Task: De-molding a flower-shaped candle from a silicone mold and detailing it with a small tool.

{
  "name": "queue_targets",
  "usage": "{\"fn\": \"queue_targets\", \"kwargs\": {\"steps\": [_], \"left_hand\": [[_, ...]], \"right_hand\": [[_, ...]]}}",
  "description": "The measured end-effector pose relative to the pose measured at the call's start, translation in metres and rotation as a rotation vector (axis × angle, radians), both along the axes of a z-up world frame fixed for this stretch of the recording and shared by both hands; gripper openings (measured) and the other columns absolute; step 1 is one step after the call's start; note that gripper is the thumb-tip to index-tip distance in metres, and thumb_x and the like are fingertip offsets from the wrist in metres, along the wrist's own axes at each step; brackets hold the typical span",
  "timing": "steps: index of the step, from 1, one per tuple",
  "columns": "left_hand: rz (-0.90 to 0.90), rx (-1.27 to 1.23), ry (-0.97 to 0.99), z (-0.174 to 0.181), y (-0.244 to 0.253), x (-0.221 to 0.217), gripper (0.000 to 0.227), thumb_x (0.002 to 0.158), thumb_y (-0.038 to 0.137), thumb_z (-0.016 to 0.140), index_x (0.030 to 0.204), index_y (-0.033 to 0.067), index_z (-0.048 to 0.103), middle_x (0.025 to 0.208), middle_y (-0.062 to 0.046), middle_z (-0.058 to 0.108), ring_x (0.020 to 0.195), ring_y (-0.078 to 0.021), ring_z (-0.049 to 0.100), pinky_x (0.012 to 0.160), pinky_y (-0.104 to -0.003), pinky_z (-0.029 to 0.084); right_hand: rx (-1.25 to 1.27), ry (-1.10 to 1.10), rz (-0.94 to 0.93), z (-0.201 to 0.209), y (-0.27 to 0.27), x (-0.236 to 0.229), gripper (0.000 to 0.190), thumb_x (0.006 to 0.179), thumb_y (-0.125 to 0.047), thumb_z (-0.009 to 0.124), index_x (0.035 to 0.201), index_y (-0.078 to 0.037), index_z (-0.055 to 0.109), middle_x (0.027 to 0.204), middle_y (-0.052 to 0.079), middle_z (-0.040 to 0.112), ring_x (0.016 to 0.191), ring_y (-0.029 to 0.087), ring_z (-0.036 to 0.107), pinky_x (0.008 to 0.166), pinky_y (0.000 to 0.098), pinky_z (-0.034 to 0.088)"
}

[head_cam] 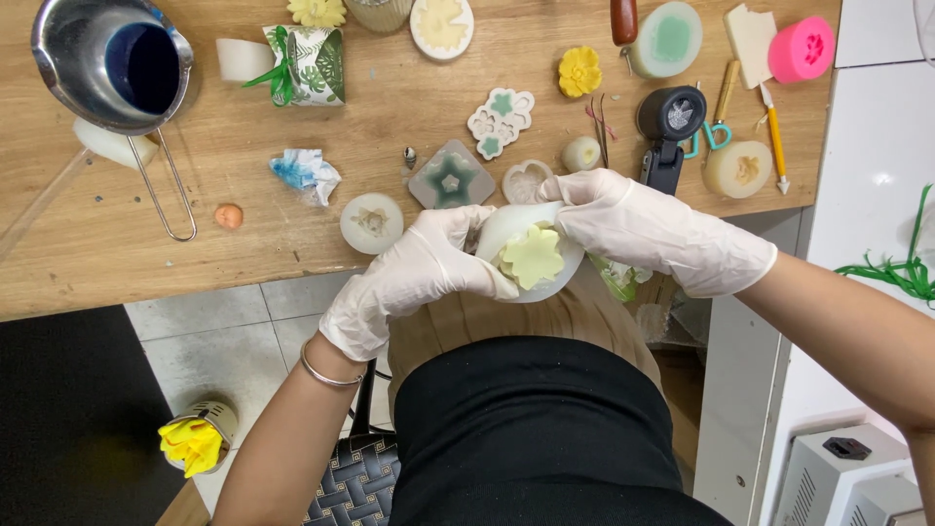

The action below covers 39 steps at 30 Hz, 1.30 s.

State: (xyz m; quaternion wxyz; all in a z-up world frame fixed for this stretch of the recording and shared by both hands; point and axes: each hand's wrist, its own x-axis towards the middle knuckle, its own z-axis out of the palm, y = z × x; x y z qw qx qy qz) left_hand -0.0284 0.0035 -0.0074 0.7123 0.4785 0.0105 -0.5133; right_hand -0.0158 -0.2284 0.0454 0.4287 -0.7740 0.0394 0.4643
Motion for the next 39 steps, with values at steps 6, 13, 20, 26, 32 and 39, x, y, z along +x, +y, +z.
{"fn": "queue_targets", "kwargs": {"steps": [6, 13, 20, 26, 32, 39], "left_hand": [[0.058, 0.076, -0.026, -0.003, -0.005, 0.003, 0.068, 0.063, -0.005, 0.083, 0.128, -0.0041, 0.061, 0.111, -0.009, 0.073, 0.102, -0.0146, 0.070, 0.089, -0.029, 0.059], [0.176, 0.037, 0.013, -0.006, -0.012, 0.002, 0.062, 0.069, -0.007, 0.073, 0.128, -0.0060, 0.056, 0.109, -0.011, 0.071, 0.100, -0.0157, 0.070, 0.084, -0.032, 0.062], [0.253, 0.022, -0.068, -0.018, -0.017, -0.002, 0.055, 0.076, -0.010, 0.058, 0.131, -0.0039, 0.052, 0.114, -0.014, 0.070, 0.103, -0.0170, 0.069, 0.088, -0.031, 0.060], [0.314, -0.108, -0.096, -0.033, -0.018, 0.003, 0.059, 0.080, -0.013, 0.052, 0.137, -0.0004, 0.044, 0.119, -0.017, 0.069, 0.109, -0.0189, 0.069, 0.091, -0.032, 0.060], [0.310, -0.110, -0.104, -0.034, -0.016, 0.022, 0.055, 0.085, -0.010, 0.044, 0.139, 0.0021, 0.043, 0.121, -0.016, 0.069, 0.108, -0.0186, 0.068, 0.091, -0.033, 0.059], [0.358, -0.181, -0.066, -0.077, -0.015, 0.047, 0.056, 0.086, -0.007, 0.043, 0.141, 0.0008, 0.050, 0.127, -0.015, 0.065, 0.109, -0.0178, 0.063, 0.094, -0.031, 0.054]], "right_hand": [[0.082, 0.001, -0.026, -0.020, -0.010, -0.001, 0.026, 0.098, -0.020, 0.058, 0.111, -0.004, 0.075, 0.093, -0.001, 0.077, 0.085, 0.006, 0.067, 0.076, 0.0247, 0.055], [-0.061, 0.195, -0.184, -0.035, -0.014, 0.004, 0.027, 0.098, -0.025, 0.060, 0.108, -0.008, 0.078, 0.080, -0.004, 0.068, 0.067, 0.004, 0.055, 0.057, 0.0232, 0.044], [0.194, 0.212, -0.435, -0.065, -0.029, -0.001, 0.016, 0.092, -0.014, 0.070, 0.092, 0.002, 0.074, 0.080, -0.002, 0.068, 0.068, 0.004, 0.057, 0.059, 0.0213, 0.046], [0.194, 0.206, -0.533, -0.069, -0.024, 0.010, 0.016, 0.083, -0.010, 0.072, 0.094, 0.002, 0.074, 0.083, 0.004, 0.074, 0.071, 0.009, 0.066, 0.061, 0.0232, 0.051], [0.298, 0.211, -0.646, -0.073, -0.023, 0.021, 0.020, 0.080, -0.008, 0.071, 0.098, 0.002, 0.074, 0.084, 0.008, 0.074, 0.070, 0.013, 0.068, 0.063, 0.0257, 0.054], [0.587, 0.236, -0.836, -0.096, -0.016, 0.040, 0.026, 0.077, 0.000, 0.063, 0.100, 0.007, 0.073, 0.089, 0.010, 0.073, 0.075, 0.015, 0.069, 0.070, 0.0250, 0.055]]}}
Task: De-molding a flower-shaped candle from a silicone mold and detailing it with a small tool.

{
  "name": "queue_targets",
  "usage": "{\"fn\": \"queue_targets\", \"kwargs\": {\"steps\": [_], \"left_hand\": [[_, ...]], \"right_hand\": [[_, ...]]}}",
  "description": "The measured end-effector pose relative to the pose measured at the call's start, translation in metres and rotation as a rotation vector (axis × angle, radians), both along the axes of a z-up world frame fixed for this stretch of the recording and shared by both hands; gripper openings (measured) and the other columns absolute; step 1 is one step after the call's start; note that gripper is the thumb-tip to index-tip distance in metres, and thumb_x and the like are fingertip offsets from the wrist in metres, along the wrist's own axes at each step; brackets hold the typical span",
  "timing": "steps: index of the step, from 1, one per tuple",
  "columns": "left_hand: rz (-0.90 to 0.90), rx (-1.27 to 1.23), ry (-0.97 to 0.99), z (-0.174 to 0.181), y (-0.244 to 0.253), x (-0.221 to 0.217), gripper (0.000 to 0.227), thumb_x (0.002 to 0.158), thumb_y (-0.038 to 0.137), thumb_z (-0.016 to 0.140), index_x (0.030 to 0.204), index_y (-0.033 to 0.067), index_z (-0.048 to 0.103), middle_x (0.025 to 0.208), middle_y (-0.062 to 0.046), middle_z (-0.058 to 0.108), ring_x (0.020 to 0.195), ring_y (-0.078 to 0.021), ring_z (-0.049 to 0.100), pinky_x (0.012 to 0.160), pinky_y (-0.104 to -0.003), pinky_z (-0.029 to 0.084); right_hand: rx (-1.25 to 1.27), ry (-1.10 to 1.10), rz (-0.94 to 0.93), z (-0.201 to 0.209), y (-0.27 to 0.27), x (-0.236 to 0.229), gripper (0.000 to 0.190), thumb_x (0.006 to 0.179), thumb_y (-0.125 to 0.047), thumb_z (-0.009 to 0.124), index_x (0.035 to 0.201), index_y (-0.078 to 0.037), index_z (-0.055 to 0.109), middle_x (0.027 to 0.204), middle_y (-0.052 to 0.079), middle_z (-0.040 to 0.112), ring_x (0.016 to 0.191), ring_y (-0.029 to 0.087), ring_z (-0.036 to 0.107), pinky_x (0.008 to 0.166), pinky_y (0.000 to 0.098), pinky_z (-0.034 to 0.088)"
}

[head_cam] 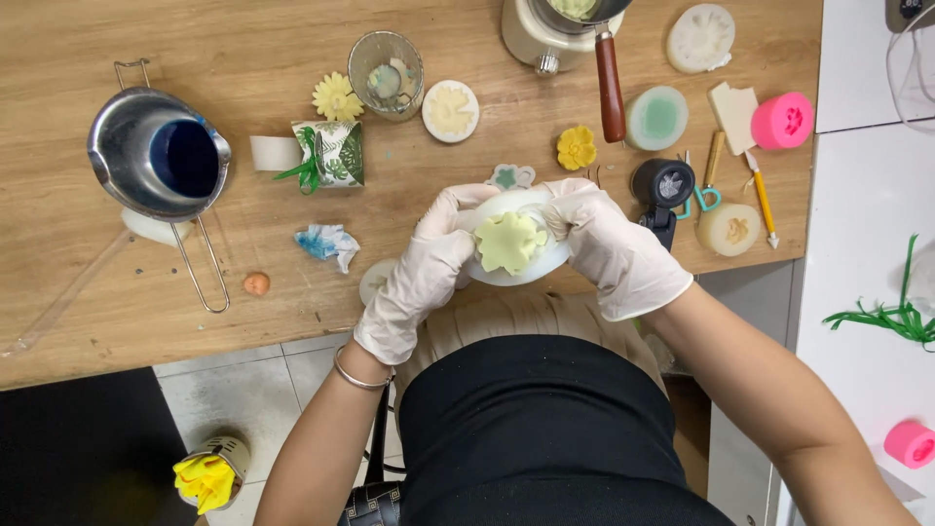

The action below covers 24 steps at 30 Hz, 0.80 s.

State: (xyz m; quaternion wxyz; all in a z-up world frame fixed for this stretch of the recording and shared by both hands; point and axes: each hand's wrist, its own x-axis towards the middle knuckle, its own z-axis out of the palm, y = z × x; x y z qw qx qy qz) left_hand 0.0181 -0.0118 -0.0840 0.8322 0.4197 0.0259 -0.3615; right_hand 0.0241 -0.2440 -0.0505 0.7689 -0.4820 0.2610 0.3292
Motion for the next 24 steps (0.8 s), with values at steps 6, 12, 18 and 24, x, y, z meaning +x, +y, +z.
{"fn": "queue_targets", "kwargs": {"steps": [6, 12, 18, 24], "left_hand": [[-0.022, -0.085, -0.022, 0.005, 0.018, 0.027, 0.046, 0.094, 0.004, 0.052, 0.139, 0.0007, 0.052, 0.132, -0.010, 0.063, 0.120, -0.0153, 0.062, 0.105, -0.031, 0.052], [0.053, 0.312, -0.472, -0.020, 0.018, 0.034, 0.041, 0.093, 0.002, 0.062, 0.133, -0.0036, 0.066, 0.125, -0.010, 0.063, 0.115, -0.0137, 0.062, 0.101, -0.029, 0.053], [0.213, 0.197, -0.228, 0.006, 0.003, 0.035, 0.030, 0.097, 0.001, 0.063, 0.126, -0.0035, 0.066, 0.114, -0.004, 0.072, 0.103, -0.0093, 0.067, 0.094, -0.024, 0.055], [0.406, 0.045, -0.103, -0.014, -0.021, 0.023, 0.022, 0.103, 0.007, 0.061, 0.121, -0.0043, 0.068, 0.111, -0.005, 0.071, 0.098, -0.0088, 0.065, 0.090, -0.024, 0.054]], "right_hand": [[0.063, -0.104, -0.069, -0.004, 0.020, 0.017, 0.026, 0.072, 0.004, 0.055, 0.093, 0.010, 0.069, 0.086, 0.007, 0.069, 0.073, 0.014, 0.065, 0.067, 0.0230, 0.051], [-0.195, -0.215, -0.072, -0.045, 0.008, 0.018, 0.002, 0.086, 0.009, 0.064, 0.085, 0.010, 0.062, 0.077, 0.011, 0.061, 0.062, 0.016, 0.058, 0.056, 0.0302, 0.048], [-0.112, -0.108, -0.129, -0.007, 0.020, 0.028, 0.015, 0.084, 0.007, 0.061, 0.097, 0.010, 0.068, 0.087, 0.015, 0.072, 0.070, 0.020, 0.070, 0.063, 0.0319, 0.057], [-0.084, -0.141, -0.134, 0.007, 0.023, 0.028, 0.022, 0.084, 0.007, 0.061, 0.104, 0.010, 0.070, 0.091, 0.016, 0.074, 0.072, 0.021, 0.072, 0.065, 0.0324, 0.060]]}}
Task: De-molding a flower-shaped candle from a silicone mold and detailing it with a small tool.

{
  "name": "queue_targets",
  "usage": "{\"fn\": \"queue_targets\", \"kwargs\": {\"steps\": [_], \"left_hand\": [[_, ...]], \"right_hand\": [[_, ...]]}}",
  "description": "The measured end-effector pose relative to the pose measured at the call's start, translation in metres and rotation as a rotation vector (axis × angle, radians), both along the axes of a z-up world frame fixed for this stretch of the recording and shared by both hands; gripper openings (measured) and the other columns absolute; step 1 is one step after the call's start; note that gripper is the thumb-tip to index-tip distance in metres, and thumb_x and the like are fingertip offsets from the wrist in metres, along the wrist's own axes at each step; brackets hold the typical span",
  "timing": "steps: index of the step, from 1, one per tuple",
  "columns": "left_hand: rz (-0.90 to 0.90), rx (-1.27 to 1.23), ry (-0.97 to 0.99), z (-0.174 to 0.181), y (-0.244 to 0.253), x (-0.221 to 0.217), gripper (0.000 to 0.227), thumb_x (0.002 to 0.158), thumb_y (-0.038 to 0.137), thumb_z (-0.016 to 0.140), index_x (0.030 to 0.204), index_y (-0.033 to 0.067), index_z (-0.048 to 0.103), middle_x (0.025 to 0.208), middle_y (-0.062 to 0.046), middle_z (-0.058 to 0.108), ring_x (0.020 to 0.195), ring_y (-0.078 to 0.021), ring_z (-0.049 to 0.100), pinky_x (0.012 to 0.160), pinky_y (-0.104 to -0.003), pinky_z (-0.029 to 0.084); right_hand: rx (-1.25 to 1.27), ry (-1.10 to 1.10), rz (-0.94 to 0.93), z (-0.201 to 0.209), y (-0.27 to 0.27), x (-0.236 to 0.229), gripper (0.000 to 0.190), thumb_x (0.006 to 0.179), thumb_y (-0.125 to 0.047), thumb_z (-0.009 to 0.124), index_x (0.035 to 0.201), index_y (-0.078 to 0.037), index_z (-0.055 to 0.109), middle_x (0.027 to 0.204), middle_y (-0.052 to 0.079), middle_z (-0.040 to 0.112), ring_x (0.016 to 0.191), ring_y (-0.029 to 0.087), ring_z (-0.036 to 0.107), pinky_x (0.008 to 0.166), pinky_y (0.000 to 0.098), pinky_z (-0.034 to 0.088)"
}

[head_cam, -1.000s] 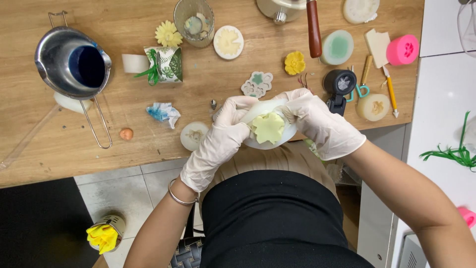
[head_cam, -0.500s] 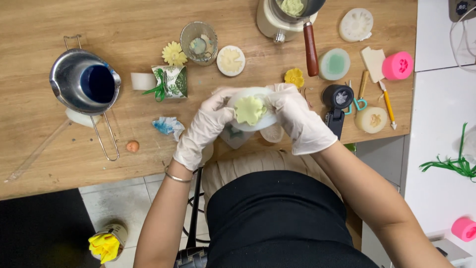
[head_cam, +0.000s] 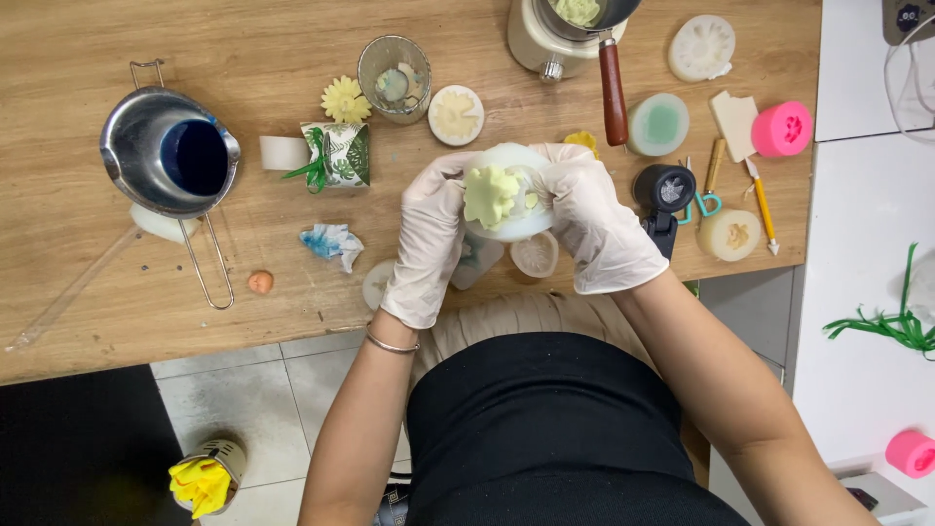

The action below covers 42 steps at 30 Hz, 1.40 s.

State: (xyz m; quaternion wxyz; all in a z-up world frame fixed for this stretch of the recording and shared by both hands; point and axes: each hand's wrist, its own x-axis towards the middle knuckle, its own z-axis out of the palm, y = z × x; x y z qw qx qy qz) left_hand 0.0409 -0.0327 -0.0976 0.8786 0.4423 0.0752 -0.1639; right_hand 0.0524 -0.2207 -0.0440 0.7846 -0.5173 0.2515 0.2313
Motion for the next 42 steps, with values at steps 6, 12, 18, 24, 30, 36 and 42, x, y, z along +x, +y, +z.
{"fn": "queue_targets", "kwargs": {"steps": [6, 12, 18, 24, 30, 36, 42], "left_hand": [[0.038, -0.211, 0.130, -0.027, -0.015, -0.003, 0.025, 0.107, 0.018, 0.060, 0.121, -0.0016, 0.065, 0.107, -0.004, 0.069, 0.095, -0.0107, 0.066, 0.085, -0.027, 0.057], [-0.054, -0.026, -0.095, -0.027, -0.019, 0.008, 0.028, 0.108, 0.017, 0.056, 0.128, -0.0025, 0.059, 0.117, -0.007, 0.070, 0.107, -0.0164, 0.068, 0.094, -0.030, 0.057], [-0.100, 0.457, -0.499, -0.060, -0.041, -0.021, 0.037, 0.097, 0.000, 0.063, 0.135, 0.0002, 0.057, 0.135, -0.011, 0.065, 0.126, -0.0216, 0.063, 0.110, -0.031, 0.050], [0.106, -0.627, 0.167, -0.080, -0.050, -0.024, 0.035, 0.104, 0.010, 0.057, 0.136, -0.0026, 0.052, 0.135, -0.015, 0.059, 0.125, -0.0241, 0.059, 0.110, -0.037, 0.048], [0.054, 0.216, -0.247, -0.145, -0.067, -0.036, 0.040, 0.102, 0.013, 0.057, 0.140, 0.0026, 0.050, 0.138, -0.009, 0.061, 0.130, -0.0176, 0.059, 0.109, -0.031, 0.051], [0.206, -0.772, 0.337, -0.122, -0.049, -0.022, 0.030, 0.108, 0.009, 0.052, 0.138, 0.0032, 0.053, 0.133, -0.012, 0.061, 0.121, -0.0221, 0.062, 0.106, -0.036, 0.052], [0.216, -0.660, 0.345, -0.120, -0.028, -0.021, 0.030, 0.105, 0.002, 0.054, 0.135, 0.0006, 0.058, 0.126, -0.015, 0.064, 0.112, -0.0248, 0.064, 0.099, -0.040, 0.056]], "right_hand": [[-0.090, 0.004, -0.029, -0.028, -0.001, 0.006, 0.027, 0.079, 0.009, 0.057, 0.102, 0.008, 0.071, 0.089, 0.014, 0.074, 0.071, 0.019, 0.072, 0.065, 0.0328, 0.061], [-0.046, 0.006, -0.050, -0.049, 0.000, 0.030, 0.024, 0.073, 0.006, 0.055, 0.092, 0.006, 0.069, 0.082, 0.013, 0.072, 0.066, 0.021, 0.071, 0.062, 0.0331, 0.061], [-0.490, -0.134, -0.054, -0.053, 0.015, 0.039, 0.004, 0.079, 0.001, 0.060, 0.080, 0.005, 0.058, 0.076, 0.008, 0.058, 0.063, 0.019, 0.051, 0.055, 0.0351, 0.041], [-1.151, -0.507, 0.819, -0.067, 0.025, 0.041, 0.010, 0.071, -0.003, 0.068, 0.081, -0.002, 0.071, 0.071, 0.013, 0.063, 0.063, 0.027, 0.064, 0.058, 0.0356, 0.052], [-0.665, 0.118, 0.180, -0.048, 0.073, 0.050, 0.009, 0.088, -0.008, 0.074, 0.087, 0.000, 0.072, 0.082, 0.018, 0.070, 0.069, 0.029, 0.068, 0.057, 0.0384, 0.054], [-1.340, -1.042, 0.827, -0.017, 0.063, 0.040, 0.019, 0.077, -0.006, 0.074, 0.096, -0.008, 0.078, 0.077, 0.016, 0.066, 0.068, 0.028, 0.065, 0.056, 0.0355, 0.050], [-0.953, -0.118, 0.489, 0.024, 0.051, 0.042, 0.015, 0.085, -0.013, 0.069, 0.085, 0.001, 0.071, 0.077, 0.010, 0.070, 0.068, 0.014, 0.066, 0.061, 0.0273, 0.053]]}}
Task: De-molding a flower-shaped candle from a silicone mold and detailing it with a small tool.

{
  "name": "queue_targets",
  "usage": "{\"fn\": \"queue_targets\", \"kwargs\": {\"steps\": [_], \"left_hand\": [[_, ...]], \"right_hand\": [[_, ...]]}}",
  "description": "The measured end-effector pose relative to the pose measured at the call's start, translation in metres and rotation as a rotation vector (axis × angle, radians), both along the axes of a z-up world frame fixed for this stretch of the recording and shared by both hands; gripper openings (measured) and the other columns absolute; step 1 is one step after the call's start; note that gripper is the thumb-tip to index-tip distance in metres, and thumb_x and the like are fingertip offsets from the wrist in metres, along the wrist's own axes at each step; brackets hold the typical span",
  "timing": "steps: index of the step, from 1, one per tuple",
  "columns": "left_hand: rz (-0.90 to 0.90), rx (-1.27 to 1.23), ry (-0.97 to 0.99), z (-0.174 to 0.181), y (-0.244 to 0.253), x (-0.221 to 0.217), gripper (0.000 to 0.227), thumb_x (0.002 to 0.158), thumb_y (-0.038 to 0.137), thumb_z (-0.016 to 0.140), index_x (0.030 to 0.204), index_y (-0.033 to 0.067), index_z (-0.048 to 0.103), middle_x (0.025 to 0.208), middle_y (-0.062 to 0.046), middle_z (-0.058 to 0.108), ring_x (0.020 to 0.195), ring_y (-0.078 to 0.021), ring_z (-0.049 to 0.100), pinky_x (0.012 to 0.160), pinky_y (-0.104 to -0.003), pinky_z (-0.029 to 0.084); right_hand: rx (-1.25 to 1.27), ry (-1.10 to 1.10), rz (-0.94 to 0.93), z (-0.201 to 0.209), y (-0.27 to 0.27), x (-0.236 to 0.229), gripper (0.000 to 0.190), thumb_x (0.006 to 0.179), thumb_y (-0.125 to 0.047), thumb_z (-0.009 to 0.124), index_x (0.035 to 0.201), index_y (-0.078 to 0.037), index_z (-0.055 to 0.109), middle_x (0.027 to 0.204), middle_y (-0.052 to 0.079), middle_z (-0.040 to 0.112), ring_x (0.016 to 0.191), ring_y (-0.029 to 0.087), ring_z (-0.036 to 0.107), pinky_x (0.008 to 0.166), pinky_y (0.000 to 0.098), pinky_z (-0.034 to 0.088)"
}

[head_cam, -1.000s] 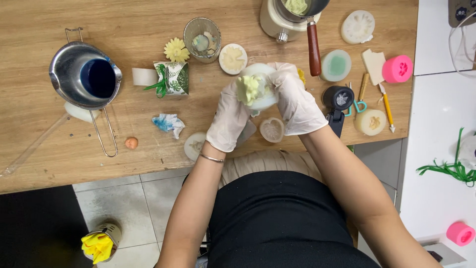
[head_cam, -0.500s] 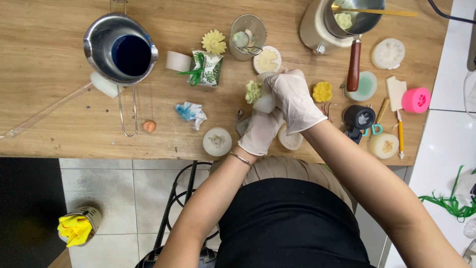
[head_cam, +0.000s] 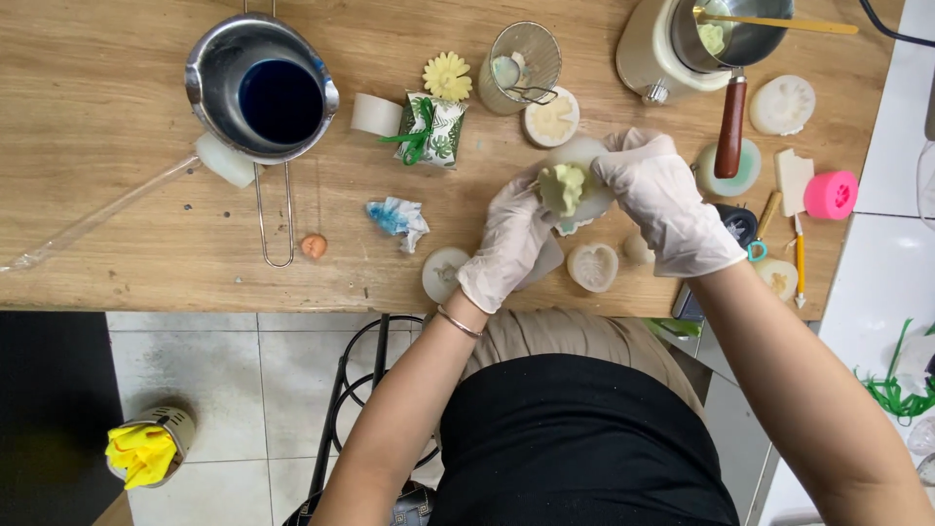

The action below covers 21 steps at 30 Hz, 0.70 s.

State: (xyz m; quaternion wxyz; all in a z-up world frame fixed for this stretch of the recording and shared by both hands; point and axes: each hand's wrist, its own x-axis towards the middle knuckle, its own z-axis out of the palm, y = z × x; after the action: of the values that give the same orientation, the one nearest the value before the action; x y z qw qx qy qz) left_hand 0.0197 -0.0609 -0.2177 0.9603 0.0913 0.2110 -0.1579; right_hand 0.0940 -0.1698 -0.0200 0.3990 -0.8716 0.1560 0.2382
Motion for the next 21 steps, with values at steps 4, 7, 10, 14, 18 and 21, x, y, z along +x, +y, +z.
{"fn": "queue_targets", "kwargs": {"steps": [4, 7, 10, 14, 18, 21], "left_hand": [[0.014, 0.662, -0.389, 0.039, 0.037, 0.001, 0.035, 0.093, 0.001, 0.062, 0.127, -0.0001, 0.055, 0.122, -0.017, 0.064, 0.110, -0.0286, 0.065, 0.096, -0.040, 0.057], [-0.024, 1.380, -0.760, 0.040, 0.046, 0.007, 0.041, 0.088, -0.001, 0.069, 0.125, 0.0005, 0.052, 0.120, -0.019, 0.062, 0.108, -0.0305, 0.066, 0.094, -0.040, 0.057], [-0.053, 1.501, -0.754, 0.037, 0.049, 0.006, 0.036, 0.090, -0.003, 0.067, 0.123, 0.0012, 0.051, 0.118, -0.018, 0.063, 0.107, -0.0321, 0.065, 0.095, -0.042, 0.056], [-0.051, 1.564, -0.729, 0.017, 0.046, 0.015, 0.028, 0.094, -0.002, 0.059, 0.120, 0.0012, 0.051, 0.117, -0.018, 0.062, 0.107, -0.0308, 0.064, 0.092, -0.040, 0.055], [-0.039, 1.085, -0.686, 0.044, 0.051, 0.037, 0.023, 0.109, 0.017, 0.052, 0.124, 0.0027, 0.061, 0.119, -0.011, 0.067, 0.107, -0.0199, 0.064, 0.095, -0.033, 0.054], [-0.075, 0.691, -0.560, 0.097, 0.055, 0.038, 0.041, 0.113, 0.032, 0.047, 0.134, 0.0010, 0.065, 0.118, -0.009, 0.069, 0.101, -0.0143, 0.058, 0.090, -0.028, 0.049]], "right_hand": [[-0.075, 0.073, 0.074, 0.011, 0.001, -0.010, 0.018, 0.083, -0.014, 0.073, 0.091, 0.002, 0.070, 0.076, 0.014, 0.065, 0.068, 0.014, 0.056, 0.062, 0.0278, 0.046], [0.231, 0.037, -0.023, 0.015, 0.003, -0.010, 0.024, 0.077, -0.009, 0.071, 0.099, -0.003, 0.068, 0.086, 0.001, 0.069, 0.074, 0.006, 0.060, 0.064, 0.0233, 0.050], [0.137, 0.013, 0.176, 0.020, 0.003, -0.015, 0.027, 0.080, -0.006, 0.075, 0.103, 0.000, 0.062, 0.089, 0.005, 0.067, 0.081, 0.008, 0.059, 0.070, 0.0245, 0.051], [0.438, -0.039, 0.020, 0.006, -0.004, -0.023, 0.038, 0.078, 0.000, 0.073, 0.112, -0.003, 0.057, 0.103, 0.003, 0.070, 0.093, 0.008, 0.067, 0.080, 0.0236, 0.056], [0.598, -0.133, -0.207, -0.010, -0.013, -0.036, 0.040, 0.085, 0.005, 0.063, 0.125, 0.003, 0.063, 0.113, 0.009, 0.072, 0.098, 0.012, 0.068, 0.088, 0.0255, 0.056], [0.746, -0.206, -0.358, -0.010, 0.000, -0.038, 0.044, 0.086, 0.007, 0.069, 0.129, 0.005, 0.062, 0.118, 0.010, 0.071, 0.103, 0.014, 0.070, 0.093, 0.0275, 0.058]]}}
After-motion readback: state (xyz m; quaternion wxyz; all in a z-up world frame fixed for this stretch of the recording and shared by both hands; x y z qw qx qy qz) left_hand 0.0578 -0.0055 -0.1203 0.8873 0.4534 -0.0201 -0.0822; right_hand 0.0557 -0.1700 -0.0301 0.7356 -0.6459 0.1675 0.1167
